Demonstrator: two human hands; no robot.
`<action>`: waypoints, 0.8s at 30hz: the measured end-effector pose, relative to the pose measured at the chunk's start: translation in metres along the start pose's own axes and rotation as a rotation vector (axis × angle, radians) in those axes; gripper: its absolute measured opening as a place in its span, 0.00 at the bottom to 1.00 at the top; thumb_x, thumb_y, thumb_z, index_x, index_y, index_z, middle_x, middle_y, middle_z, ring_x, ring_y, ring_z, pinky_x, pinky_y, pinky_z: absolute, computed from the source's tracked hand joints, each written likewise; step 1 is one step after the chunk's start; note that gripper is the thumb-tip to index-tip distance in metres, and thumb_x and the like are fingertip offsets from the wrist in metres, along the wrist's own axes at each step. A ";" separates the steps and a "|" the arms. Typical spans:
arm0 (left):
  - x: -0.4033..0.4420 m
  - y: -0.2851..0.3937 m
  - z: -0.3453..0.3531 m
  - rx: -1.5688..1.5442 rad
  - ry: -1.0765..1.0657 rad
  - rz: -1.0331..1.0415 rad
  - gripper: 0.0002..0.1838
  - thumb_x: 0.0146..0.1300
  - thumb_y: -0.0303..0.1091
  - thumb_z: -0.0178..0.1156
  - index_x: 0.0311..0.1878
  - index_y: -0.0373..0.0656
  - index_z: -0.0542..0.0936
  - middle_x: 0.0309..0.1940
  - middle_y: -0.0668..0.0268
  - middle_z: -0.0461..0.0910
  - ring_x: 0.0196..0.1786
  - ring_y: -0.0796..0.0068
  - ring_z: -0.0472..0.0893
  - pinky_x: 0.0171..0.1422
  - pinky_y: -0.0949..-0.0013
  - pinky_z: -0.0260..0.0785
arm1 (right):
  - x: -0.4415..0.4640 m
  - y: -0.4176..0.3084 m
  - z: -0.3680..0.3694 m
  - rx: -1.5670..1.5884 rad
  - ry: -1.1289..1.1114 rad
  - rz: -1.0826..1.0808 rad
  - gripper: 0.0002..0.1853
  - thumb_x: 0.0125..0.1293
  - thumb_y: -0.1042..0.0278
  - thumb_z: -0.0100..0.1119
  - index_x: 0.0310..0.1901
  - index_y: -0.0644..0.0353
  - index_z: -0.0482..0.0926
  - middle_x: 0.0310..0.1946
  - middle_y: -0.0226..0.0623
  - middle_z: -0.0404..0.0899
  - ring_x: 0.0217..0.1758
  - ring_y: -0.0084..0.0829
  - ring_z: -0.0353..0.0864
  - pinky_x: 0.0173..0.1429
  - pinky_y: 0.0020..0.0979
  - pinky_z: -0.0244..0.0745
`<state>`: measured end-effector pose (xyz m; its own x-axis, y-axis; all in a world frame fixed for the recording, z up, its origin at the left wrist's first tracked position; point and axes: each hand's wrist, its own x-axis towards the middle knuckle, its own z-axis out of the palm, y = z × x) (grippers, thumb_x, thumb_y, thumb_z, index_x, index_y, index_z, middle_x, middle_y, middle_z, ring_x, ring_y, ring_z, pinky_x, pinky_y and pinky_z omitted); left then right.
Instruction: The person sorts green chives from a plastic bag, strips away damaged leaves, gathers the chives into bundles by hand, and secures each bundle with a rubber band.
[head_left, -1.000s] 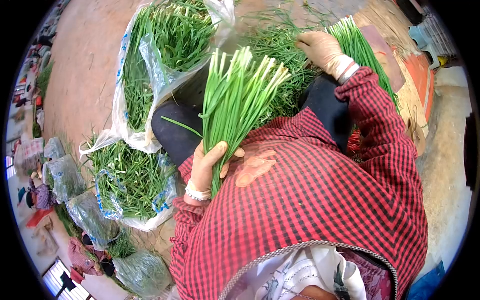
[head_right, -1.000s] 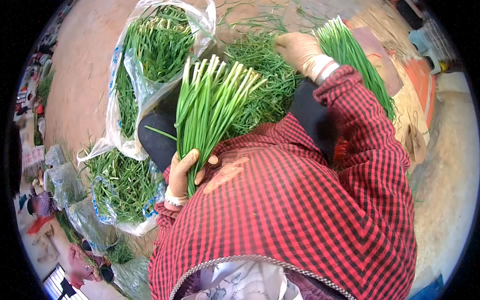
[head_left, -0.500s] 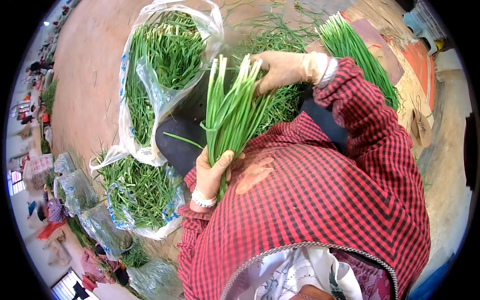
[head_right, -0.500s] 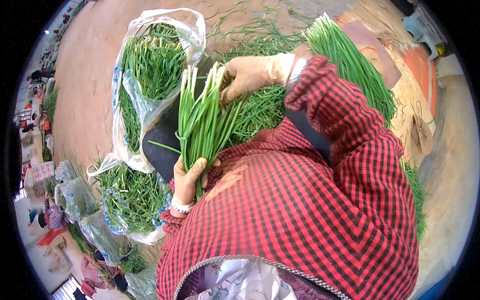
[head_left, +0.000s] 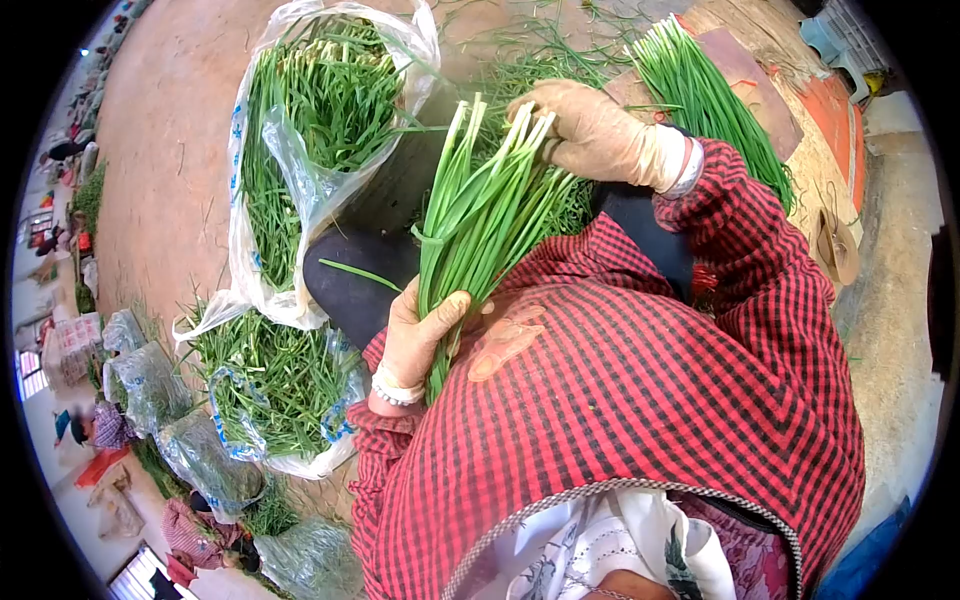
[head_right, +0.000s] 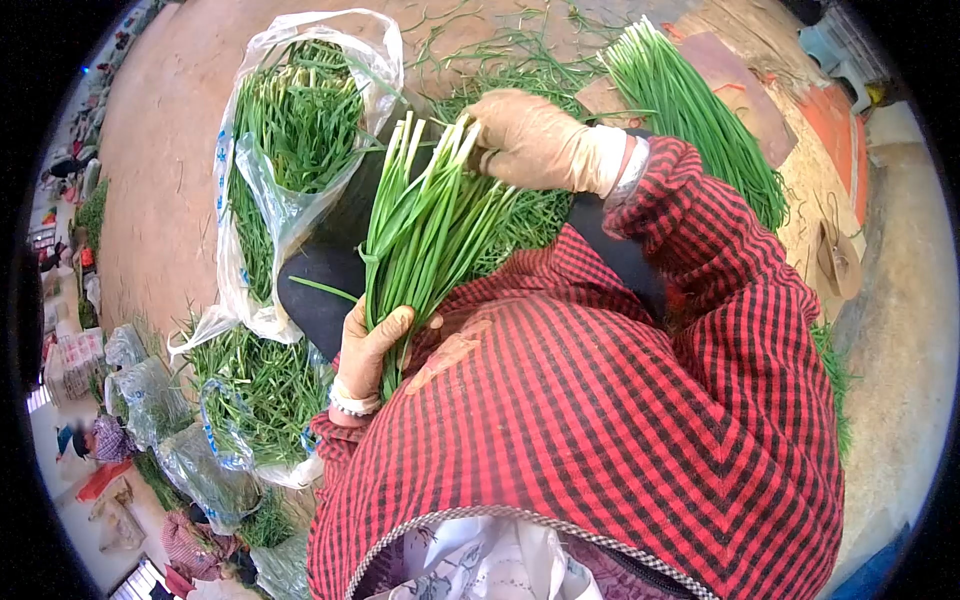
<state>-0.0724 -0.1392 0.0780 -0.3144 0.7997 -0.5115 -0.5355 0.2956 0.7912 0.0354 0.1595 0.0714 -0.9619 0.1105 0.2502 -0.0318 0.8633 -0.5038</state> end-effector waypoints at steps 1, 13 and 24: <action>-0.001 -0.002 0.000 -0.003 0.002 -0.004 0.18 0.63 0.31 0.64 0.54 0.34 0.74 0.44 0.57 0.83 0.41 0.71 0.84 0.34 0.78 0.73 | -0.003 0.009 -0.002 0.003 -0.004 0.001 0.13 0.56 0.71 0.63 0.44 0.61 0.78 0.37 0.43 0.78 0.45 0.47 0.77 0.52 0.40 0.73; 0.001 -0.004 -0.012 -0.020 0.057 0.060 0.17 0.65 0.37 0.61 0.52 0.35 0.77 0.34 0.57 0.85 0.17 0.85 0.73 0.18 0.83 0.62 | -0.003 0.007 0.013 0.874 -0.269 0.404 0.26 0.63 0.49 0.63 0.50 0.67 0.80 0.45 0.39 0.83 0.51 0.26 0.78 0.60 0.30 0.69; -0.008 -0.008 -0.019 0.014 0.102 0.123 0.17 0.63 0.36 0.65 0.50 0.35 0.77 0.36 0.56 0.85 0.20 0.84 0.75 0.20 0.82 0.63 | 0.002 0.016 -0.016 0.692 -0.031 0.434 0.28 0.66 0.45 0.59 0.56 0.63 0.76 0.53 0.37 0.78 0.59 0.28 0.73 0.66 0.28 0.64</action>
<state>-0.0807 -0.1578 0.0692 -0.4556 0.7731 -0.4413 -0.4773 0.2063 0.8542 0.0375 0.1816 0.0769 -0.9339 0.3428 -0.1020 0.1941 0.2462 -0.9496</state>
